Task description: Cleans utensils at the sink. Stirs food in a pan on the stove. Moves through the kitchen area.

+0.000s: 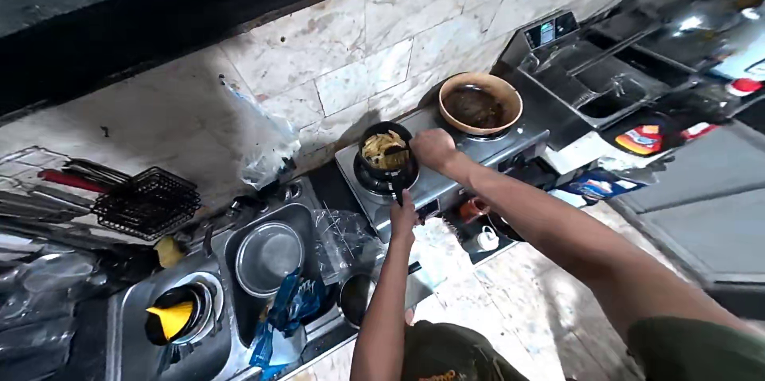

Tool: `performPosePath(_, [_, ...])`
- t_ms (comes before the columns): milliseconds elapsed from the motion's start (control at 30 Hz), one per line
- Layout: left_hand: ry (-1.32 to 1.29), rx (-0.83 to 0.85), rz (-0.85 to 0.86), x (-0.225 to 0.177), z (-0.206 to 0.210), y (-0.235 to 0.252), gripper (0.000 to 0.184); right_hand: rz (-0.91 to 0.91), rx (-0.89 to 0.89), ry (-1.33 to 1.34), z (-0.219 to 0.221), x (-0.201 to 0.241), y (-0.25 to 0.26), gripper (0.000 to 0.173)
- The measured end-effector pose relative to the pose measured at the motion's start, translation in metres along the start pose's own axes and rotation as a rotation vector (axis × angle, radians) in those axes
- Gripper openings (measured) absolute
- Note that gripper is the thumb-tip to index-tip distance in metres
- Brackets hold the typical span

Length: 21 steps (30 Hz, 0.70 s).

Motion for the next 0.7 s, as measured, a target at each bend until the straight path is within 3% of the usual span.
performPosePath(167, [0.034,0.015,0.000,-0.008,-0.012,0.014,0.045,-0.053,0.073,-0.053,-0.006,-0.016,-0.004,0.011])
performPosePath(333, [0.002,-0.048,0.045,0.001,-0.004,0.017,0.036,-0.128,-0.010,-0.003,0.017,-0.009,0.021,0.013])
performPosePath(467, [0.004,-0.052,0.030,0.001,-0.002,0.014,0.035,-0.075,0.050,-0.044,-0.012,-0.023,0.000,0.008])
performPosePath(600, [-0.030,-0.046,0.002,-0.001,0.002,0.011,0.034,-0.191,0.153,-0.101,-0.020,-0.031,0.000,0.010])
performPosePath(700, [-0.076,-0.069,0.000,-0.001,0.010,0.010,0.031,-0.325,0.102,-0.091,0.002,-0.032,0.026,0.014])
Point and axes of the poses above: each hand's wrist, its own y-axis towards the middle knuckle, its own z-axis out of the palm, x = y × z, the point moved 2 cm from there along y, towards the middle knuckle, and after that the axes turned 10 degrees about y, right-handed, at the moved point
